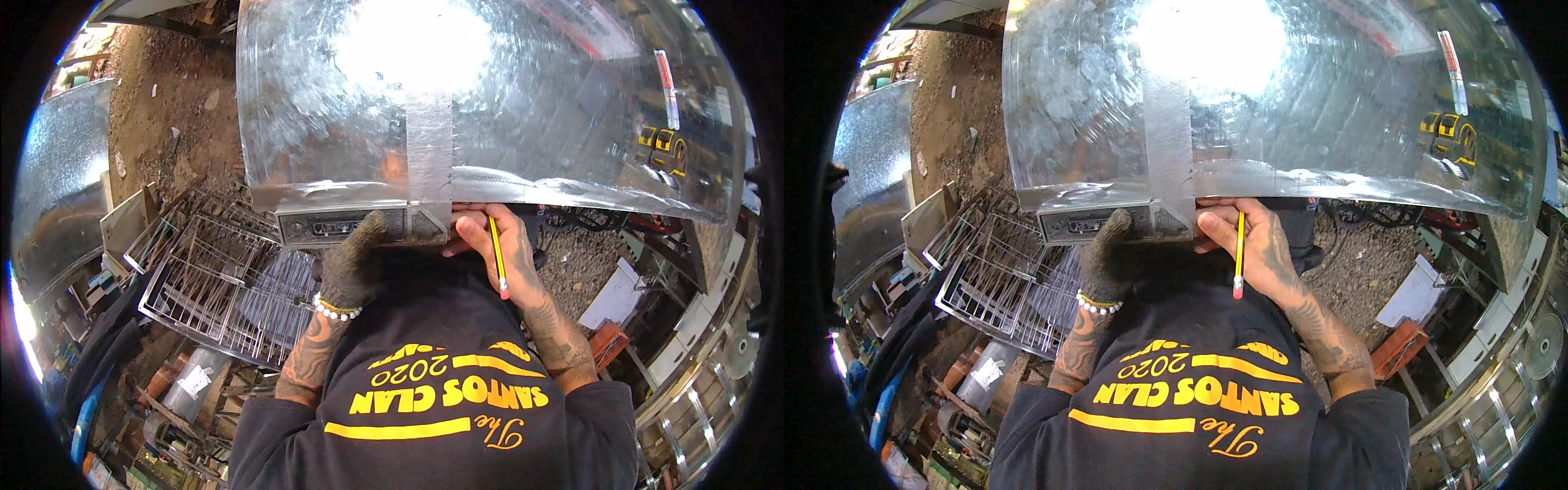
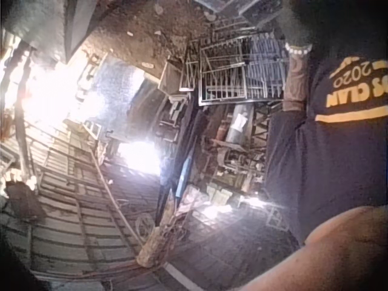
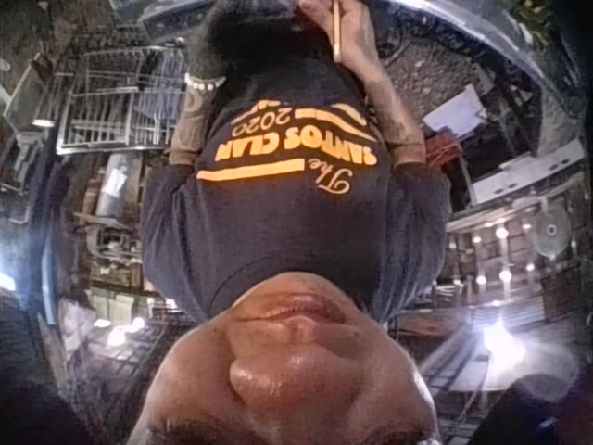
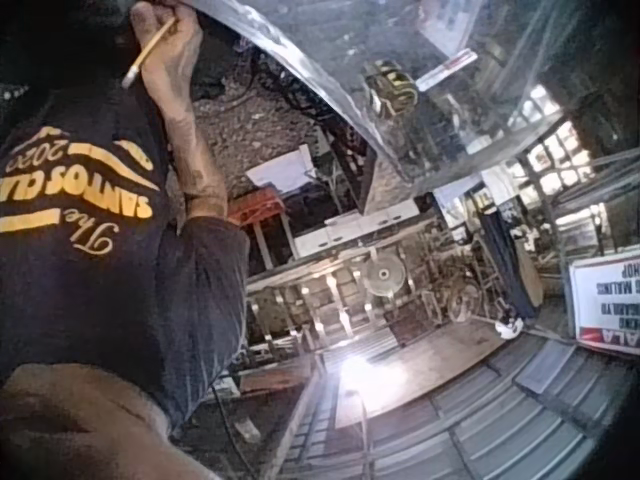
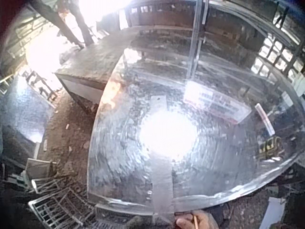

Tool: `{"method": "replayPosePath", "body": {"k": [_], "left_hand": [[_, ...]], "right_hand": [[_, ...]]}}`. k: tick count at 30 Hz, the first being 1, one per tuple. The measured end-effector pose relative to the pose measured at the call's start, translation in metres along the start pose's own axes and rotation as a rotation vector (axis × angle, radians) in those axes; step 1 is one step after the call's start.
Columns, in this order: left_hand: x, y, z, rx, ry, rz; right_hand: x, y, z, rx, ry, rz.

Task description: The person measures a large metal sheet using a tape measure and a square, then marks measurements with a pencil. The person repeats the process on different sections of the sheet, ensuring precise alignment and marking.

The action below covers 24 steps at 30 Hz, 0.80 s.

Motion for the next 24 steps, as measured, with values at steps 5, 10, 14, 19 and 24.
{"method": "replayPosePath", "body": {"k": [5,10,14,19,24], "left_hand": [[0.009,0.005,-0.013,-0.476,0.035,0.68],[-0.009,0.033,-0.017,-0.475,0.063,0.955],[0.004,0.026,-0.011,-0.37,0.103,0.755],[0.013,0.013,-0.006,-0.295,0.179,0.664],[0.002,0.027,-0.012,-0.481,0.126,0.905]], "right_hand": [[0.0,0.021,0.013,-0.125,0.051,0.064],[-0.008,0.017,0.018,-0.074,0.051,0.16],[-0.014,0.013,0.018,-0.101,0.022,0.125],[-0.01,0.014,0.02,-0.069,0.016,0.094],[-0.009,0.014,0.02,-0.048,0.019,0.11]]}}
Point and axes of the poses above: each hand's wrist, its own z-axis towards the middle knuckle, its own x-axis out of the back of the hand, y = z × x, the point moved 9 cm from there along z, towards the middle knuckle, and after that the axes turned 4 degrees about y, right-handed, at the moved point
